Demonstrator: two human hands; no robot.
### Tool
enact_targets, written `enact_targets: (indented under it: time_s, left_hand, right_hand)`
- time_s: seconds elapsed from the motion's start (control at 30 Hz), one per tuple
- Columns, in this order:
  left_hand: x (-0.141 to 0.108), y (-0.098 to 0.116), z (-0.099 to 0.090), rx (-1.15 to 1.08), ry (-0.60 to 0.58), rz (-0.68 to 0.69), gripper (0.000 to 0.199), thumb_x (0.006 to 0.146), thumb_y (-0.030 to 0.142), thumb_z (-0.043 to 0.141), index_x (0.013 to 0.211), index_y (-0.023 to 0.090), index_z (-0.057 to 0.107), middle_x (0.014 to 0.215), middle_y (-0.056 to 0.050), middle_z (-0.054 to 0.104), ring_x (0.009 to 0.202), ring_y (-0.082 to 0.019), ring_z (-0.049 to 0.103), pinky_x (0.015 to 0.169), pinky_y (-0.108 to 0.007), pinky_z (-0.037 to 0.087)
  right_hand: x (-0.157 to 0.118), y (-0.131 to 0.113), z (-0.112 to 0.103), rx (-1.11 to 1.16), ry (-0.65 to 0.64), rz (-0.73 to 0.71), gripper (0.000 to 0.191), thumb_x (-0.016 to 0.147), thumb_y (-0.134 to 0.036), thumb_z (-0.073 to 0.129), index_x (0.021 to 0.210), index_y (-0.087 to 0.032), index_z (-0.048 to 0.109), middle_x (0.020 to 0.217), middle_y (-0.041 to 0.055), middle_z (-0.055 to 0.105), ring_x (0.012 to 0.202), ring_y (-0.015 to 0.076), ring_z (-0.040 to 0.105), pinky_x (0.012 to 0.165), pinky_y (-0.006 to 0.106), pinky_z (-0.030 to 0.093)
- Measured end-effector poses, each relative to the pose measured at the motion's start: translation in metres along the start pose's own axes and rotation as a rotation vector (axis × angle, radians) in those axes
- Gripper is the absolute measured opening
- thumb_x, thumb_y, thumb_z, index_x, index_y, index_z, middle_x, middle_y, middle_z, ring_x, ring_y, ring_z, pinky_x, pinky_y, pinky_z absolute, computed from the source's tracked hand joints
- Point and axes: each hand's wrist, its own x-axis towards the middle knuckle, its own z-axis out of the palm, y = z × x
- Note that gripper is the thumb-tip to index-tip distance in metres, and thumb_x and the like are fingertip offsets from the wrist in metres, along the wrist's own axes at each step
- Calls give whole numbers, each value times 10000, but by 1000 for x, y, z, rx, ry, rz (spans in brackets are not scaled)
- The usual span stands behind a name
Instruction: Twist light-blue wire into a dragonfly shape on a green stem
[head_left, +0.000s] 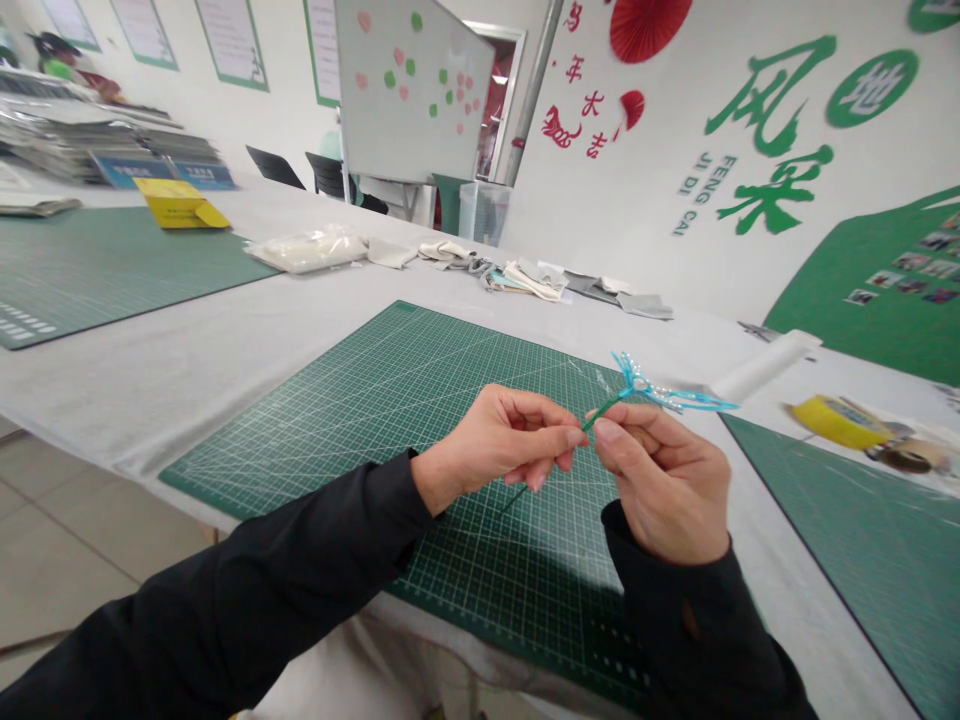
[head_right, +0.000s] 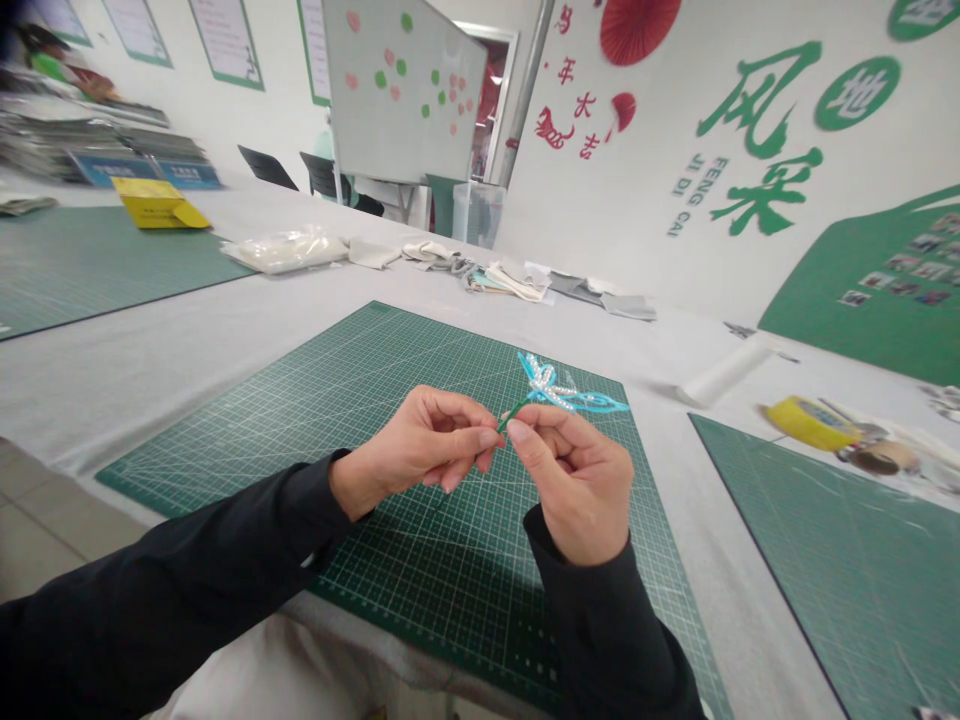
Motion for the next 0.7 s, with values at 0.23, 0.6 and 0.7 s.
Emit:
enact_targets:
  time_s: [0.23, 0.6, 0.7]
  left_hand:
    - [2, -4, -13, -135, -177, -70, 179, 767, 278, 666, 765, 100, 654, 623, -18, 649, 322, -8, 407, 322, -171, 197]
    - [0, 5, -12, -228, -280, -229, 199, 754, 281, 678, 821, 95, 667, 606, -6, 630, 336, -13, 444, 277, -136, 186]
    - [-1, 5, -12, -243, -287, -228, 197, 755, 283, 679, 810, 94, 665, 603, -3, 623, 339, -12, 444, 276, -129, 197]
  right_hand:
    - [0, -6, 3, 106, -109, 31, 90, 710, -246, 726, 765, -185, 692, 496, -28, 572, 403, 76, 461, 403, 226, 412]
    - [1, -6, 1, 168, -169, 73, 114, 701, -273, 736, 772, -191, 700, 577, 12, 666, 433, 109, 574, 439, 241, 505]
    - [1, -6, 2, 162, -151, 69, 119, 702, -283, 735, 768, -192, 699, 577, 12, 659, 431, 102, 561, 454, 245, 514]
